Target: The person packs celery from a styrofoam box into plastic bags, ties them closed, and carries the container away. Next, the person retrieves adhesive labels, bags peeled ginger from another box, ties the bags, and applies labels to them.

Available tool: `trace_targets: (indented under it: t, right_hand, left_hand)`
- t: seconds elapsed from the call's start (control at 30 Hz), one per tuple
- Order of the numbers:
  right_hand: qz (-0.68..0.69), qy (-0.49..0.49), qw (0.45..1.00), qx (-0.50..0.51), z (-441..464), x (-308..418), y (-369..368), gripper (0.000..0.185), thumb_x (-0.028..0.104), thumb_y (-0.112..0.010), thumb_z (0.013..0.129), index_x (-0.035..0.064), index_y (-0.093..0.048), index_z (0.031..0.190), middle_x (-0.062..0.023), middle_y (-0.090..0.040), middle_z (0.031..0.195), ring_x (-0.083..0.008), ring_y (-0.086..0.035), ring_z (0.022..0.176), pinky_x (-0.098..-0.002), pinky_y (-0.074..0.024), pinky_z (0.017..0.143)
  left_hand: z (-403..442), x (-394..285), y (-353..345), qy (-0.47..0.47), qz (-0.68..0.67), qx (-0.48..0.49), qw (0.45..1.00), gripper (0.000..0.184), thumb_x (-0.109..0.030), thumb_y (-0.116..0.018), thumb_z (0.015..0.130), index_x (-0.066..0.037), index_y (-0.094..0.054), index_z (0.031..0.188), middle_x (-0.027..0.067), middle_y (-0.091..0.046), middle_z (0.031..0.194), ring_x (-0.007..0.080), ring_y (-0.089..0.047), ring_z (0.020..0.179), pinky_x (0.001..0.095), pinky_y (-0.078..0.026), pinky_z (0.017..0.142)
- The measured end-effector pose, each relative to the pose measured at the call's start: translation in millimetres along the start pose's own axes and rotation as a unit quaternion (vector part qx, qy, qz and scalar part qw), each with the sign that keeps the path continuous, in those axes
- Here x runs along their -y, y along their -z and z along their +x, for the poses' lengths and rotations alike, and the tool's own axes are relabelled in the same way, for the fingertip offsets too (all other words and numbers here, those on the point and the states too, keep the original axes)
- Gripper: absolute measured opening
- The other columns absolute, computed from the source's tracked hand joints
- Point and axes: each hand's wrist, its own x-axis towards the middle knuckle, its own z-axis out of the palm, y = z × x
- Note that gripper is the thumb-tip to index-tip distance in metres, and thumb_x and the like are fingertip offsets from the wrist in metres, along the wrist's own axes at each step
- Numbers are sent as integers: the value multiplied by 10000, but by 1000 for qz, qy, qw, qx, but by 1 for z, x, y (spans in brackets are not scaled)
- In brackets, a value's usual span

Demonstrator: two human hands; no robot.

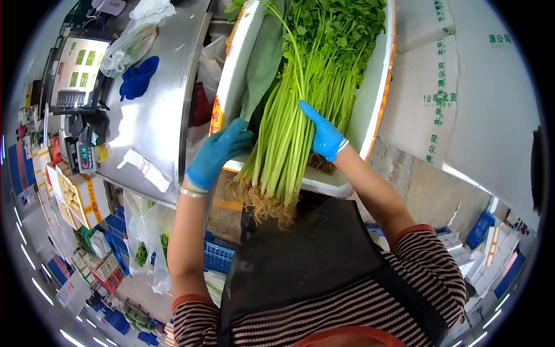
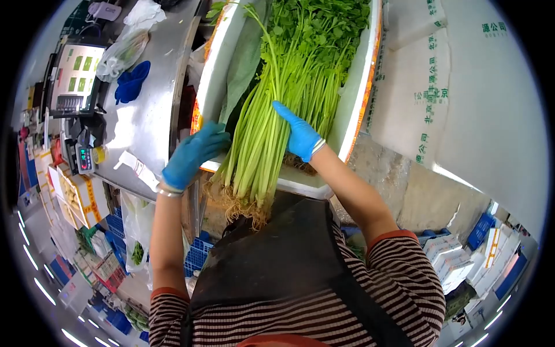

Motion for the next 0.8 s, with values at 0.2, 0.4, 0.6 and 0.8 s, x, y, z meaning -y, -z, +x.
trace_targets:
  t: [0.2, 0.4, 0.6, 0.8]
  right_hand:
    - [5, 37, 998, 57, -14, 3, -3, 706, 531, -624, 883, 83, -454, 1402, -130, -556, 1343, -248, -559, 1206, -419, -458, 1035]
    - [-3, 85, 967, 239, -20, -18, -42, 1129, 831, -451, 711, 63, -248, 1514, -155, -351, 1517, -338, -365, 1380, -468, -292, 1160]
    - [-145, 167, 913, 342, -33, -79, -114, 1335, 869, -574, 550, 111, -114, 1548, -167, -237, 1567, -371, -306, 1410, -530, -288, 1150]
    - [-145, 108, 891, 416, -54, -186, -191, 1176, 649, -740, 704, 114, -116, 1545, -152, -322, 1527, -388, -345, 1383, -539, -321, 1133]
  left_hand:
    - [46, 25, -26, 70, 150, 145, 975, 576, -405, -654, 913, 6, -548, 1302, 101, -658, 1142, 169, -617, 1011, 279, -461, 953]
    - [-33, -4, -112, -84, 517, -107, 845, 1148, -287, -865, 631, 33, -181, 1495, 247, -510, 1306, 327, -594, 1040, 398, -496, 890]
    - [-123, 16, -106, -151, 762, -340, 530, 841, -175, -686, 775, 9, -273, 1483, 259, -456, 1366, 304, -584, 1027, 384, -496, 790]
    - [-230, 73, -50, -181, 732, -430, 497, 659, -104, -542, 856, -119, -344, 1485, 218, -413, 1450, 313, -541, 1164, 376, -483, 846]
